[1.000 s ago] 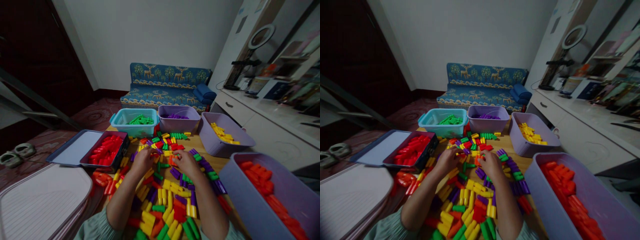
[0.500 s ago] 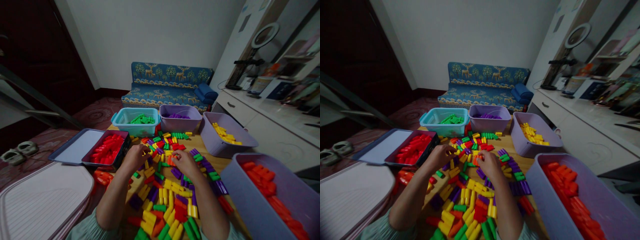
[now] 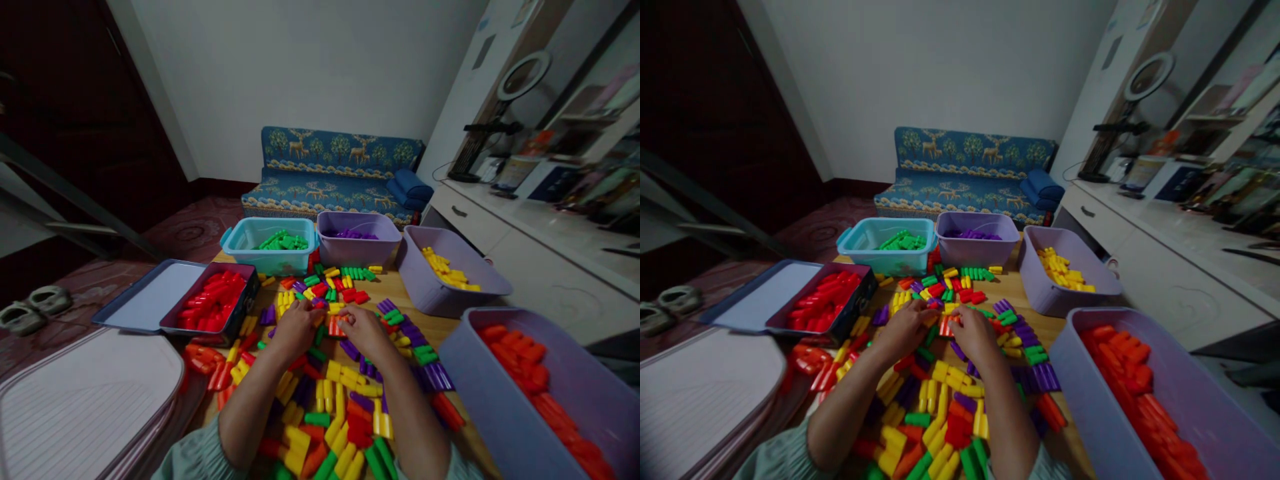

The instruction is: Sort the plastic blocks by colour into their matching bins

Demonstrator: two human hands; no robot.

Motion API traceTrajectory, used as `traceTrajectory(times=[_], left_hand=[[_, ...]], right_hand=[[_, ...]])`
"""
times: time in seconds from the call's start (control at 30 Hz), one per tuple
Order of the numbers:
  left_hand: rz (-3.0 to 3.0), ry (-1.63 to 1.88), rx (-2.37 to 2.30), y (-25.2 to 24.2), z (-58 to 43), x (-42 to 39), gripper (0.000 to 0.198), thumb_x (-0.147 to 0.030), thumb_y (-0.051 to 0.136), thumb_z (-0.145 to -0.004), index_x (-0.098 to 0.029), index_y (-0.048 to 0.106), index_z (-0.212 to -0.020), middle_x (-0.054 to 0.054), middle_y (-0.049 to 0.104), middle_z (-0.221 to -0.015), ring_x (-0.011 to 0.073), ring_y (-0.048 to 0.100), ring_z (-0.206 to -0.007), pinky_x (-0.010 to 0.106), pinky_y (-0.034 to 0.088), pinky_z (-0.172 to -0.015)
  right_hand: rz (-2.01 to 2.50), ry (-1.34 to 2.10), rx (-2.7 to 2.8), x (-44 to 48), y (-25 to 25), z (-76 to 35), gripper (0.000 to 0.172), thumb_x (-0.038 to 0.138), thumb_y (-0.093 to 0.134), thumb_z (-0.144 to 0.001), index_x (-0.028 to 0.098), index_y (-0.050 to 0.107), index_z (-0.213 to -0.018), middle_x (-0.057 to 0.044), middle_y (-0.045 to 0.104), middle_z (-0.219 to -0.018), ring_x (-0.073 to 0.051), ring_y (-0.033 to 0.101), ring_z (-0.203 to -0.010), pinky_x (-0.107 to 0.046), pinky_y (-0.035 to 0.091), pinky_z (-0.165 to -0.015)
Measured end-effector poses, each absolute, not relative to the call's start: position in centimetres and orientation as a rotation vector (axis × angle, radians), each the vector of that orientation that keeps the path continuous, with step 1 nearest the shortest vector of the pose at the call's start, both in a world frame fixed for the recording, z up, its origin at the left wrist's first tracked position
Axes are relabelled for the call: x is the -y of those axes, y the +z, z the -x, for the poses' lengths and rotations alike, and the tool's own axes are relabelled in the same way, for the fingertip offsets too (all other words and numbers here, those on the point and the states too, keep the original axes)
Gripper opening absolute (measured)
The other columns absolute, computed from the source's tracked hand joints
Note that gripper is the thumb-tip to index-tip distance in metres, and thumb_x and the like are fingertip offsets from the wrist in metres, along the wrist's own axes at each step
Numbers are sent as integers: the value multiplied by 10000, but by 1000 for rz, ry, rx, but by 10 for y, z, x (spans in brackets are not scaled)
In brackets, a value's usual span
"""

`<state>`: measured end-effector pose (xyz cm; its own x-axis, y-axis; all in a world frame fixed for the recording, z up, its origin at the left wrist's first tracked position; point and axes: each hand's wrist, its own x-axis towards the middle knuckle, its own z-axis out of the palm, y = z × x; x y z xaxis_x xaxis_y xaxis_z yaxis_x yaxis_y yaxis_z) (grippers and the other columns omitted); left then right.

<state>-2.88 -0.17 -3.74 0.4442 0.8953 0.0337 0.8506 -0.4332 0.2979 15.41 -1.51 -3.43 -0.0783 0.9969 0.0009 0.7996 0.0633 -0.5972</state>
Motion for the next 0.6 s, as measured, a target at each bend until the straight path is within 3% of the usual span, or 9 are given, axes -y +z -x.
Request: traceTrajectory(times=[0.17,0.33,0.5,0.6], left_hand=[[-2470,205,-1542,-35,28,2,499,-168,560,-761,-250,561,-1252,94,607,-1068,244,546,-1034,351,419,-897],[-2473,220,-1571,-36,31,2,451,-300,644,-748,-251,592,-1194,89,633,-1037,259,565,-1007,343,429,-856],[-2410,286,-1593,-38,32,-1,291,-328,482,-875,-263,642,-1109,87,655,-957,235,612,-927,305,438,-760],[-2331,250,-1673,-36,32,-3,304,-334,397,-913,-240,658,-1037,94,674,-936,226,636,-883,284,426,-704]], right_hand=[[1755,692,1930,14,-41,-154,232,232,585,-758,175,670,-966,-16,659,-685,-136,562,-607,-225,360,-563],[1718,763,1842,13,-43,-155,237,213,629,-710,168,687,-936,-38,696,-773,-144,602,-674,-222,409,-605],[1710,739,1856,13,-43,-155,233,172,631,-677,169,711,-896,-40,708,-778,-147,604,-672,-226,419,-612],[1691,766,1926,14,-45,-156,225,150,642,-650,184,716,-860,-18,702,-759,-144,604,-679,-219,405,-606]])
